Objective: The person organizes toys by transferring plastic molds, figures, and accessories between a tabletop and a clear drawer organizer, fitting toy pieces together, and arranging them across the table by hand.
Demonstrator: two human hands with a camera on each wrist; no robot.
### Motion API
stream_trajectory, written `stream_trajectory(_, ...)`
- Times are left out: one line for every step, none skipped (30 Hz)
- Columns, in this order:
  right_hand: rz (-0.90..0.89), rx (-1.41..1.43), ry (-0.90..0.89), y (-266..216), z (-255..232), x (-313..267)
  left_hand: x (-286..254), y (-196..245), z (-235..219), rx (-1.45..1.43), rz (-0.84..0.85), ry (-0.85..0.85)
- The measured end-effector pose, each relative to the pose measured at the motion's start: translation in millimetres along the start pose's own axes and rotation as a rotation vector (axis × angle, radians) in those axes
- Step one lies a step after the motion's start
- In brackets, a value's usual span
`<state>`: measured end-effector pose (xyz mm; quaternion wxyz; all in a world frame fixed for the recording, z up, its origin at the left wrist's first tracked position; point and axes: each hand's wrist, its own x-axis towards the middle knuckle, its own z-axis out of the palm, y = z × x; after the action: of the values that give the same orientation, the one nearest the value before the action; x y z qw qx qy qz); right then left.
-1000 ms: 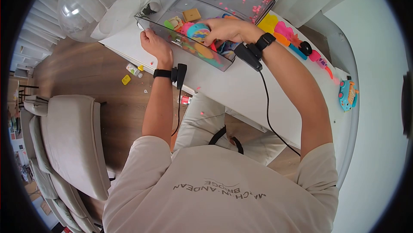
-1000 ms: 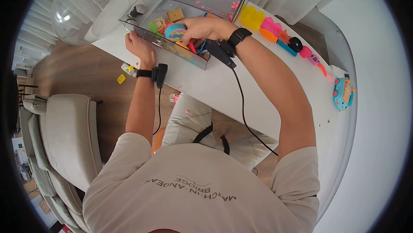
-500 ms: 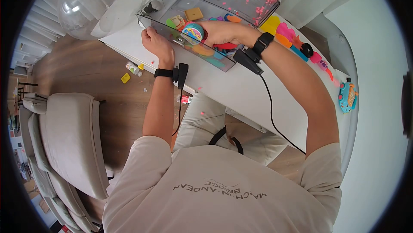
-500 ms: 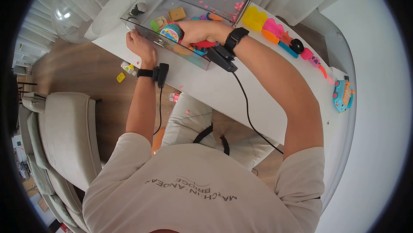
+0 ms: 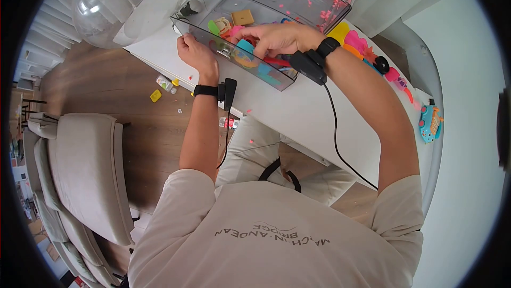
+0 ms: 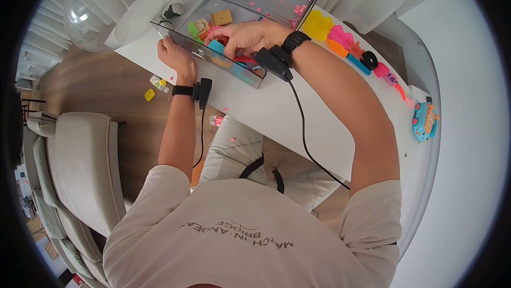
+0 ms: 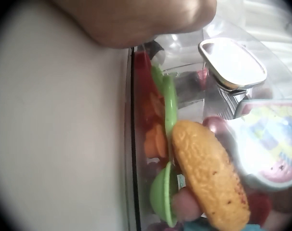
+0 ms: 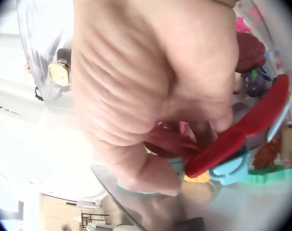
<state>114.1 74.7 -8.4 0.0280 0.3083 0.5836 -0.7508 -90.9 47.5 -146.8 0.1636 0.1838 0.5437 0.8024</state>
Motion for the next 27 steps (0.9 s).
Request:
stream_trajectory(-0.001,-0.080,0.025,-1,2,-1,-2,2,1,-0.014,-0.025,0.009)
stream_trajectory(-0.002,-0.078,0.024,1,0,2,-6,9,3,-0.029,-0.051,0.017)
stream_trajectory(-0.047,-0.146,0.030,4,-2,6,-10,17,5,-0.027,-0.051,0.016)
stream_trajectory(-0.092,-0.213,0.037,7,-4,8,-15,24,7,-0.048,-0.071,0.019)
stream_trajectory(-0.093,-0.210,0.038,6,-2,7,-16,27,8,-0.070,-0.091,0.023)
stream_trajectory(-0.090,-0.170,0.041,5,0,5,-15,25,7,-0.071,-0.090,0.021)
stream_trajectory(-0.088,-0.130,0.044,2,1,3,-13,22,6,-0.077,-0.083,0.011)
stream_trajectory(-0.089,-0.132,0.045,-1,1,1,-14,26,7,-0.084,-0.075,0.003)
stream_trajectory(-0.107,-0.118,0.055,-3,0,-1,-16,30,7,-0.085,-0.074,0.003)
stream_trajectory(-0.123,-0.104,0.066,-5,1,-3,-19,34,7,-0.085,-0.104,0.011)
stream_trajectory(-0.125,-0.105,0.066,-6,1,-5,-22,40,8,-0.084,-0.134,0.019)
stream_trajectory(-0.198,-0.141,0.085,-8,0,-6,-17,31,6,-0.084,-0.132,0.016)
stream_trajectory(-0.272,-0.177,0.104,-10,-1,-7,-7,18,2,-0.100,-0.048,0.016)
stream_trajectory(-0.276,-0.178,0.105,-10,-3,-8,-7,25,4,-0.115,0.037,0.016)
stream_trajectory(-0.316,-0.205,0.148,-12,-7,-9,-7,32,6,-0.118,0.040,0.013)
stream_trajectory(-0.354,-0.230,0.191,-13,-9,-10,-5,40,8,-0.119,0.099,0.056)
stream_trajectory(-0.355,-0.229,0.196,-12,-12,-12,-7,58,13,-0.118,0.155,0.099)
stream_trajectory(-0.373,-0.182,0.220,-10,-13,-14,-7,72,18,-0.189,0.167,0.089)
stream_trajectory(-0.392,-0.136,0.244,-9,-14,-15,-9,85,24,-0.191,0.165,0.085)
stream_trajectory(-0.394,-0.136,0.247,-7,-14,-17,-11,98,30,-0.256,0.180,0.050)
stream_trajectory(-0.354,-0.065,0.285,-7,-13,-19,-14,107,36,-0.321,0.196,0.014)
stream_trajectory(-0.315,0.007,0.322,-6,-13,-21,-17,115,43,-0.324,0.198,0.010)
stream_trajectory(-0.319,0.007,0.326,-8,-11,-24,-22,120,50,-0.303,0.224,-0.030)
stream_trajectory(-0.322,0.050,0.347,-9,-8,-25,-27,123,56,-0.281,0.249,-0.070)
stream_trajectory(-0.325,0.094,0.366,-10,-6,-27,-31,124,61,-0.283,0.249,-0.073)
stream_trajectory(-0.326,0.095,0.369,-14,-2,-31,-36,124,65,-0.259,0.223,-0.124)
stream_trajectory(-0.394,0.090,0.358,-19,1,-34,-40,124,68,-0.234,0.196,-0.174)
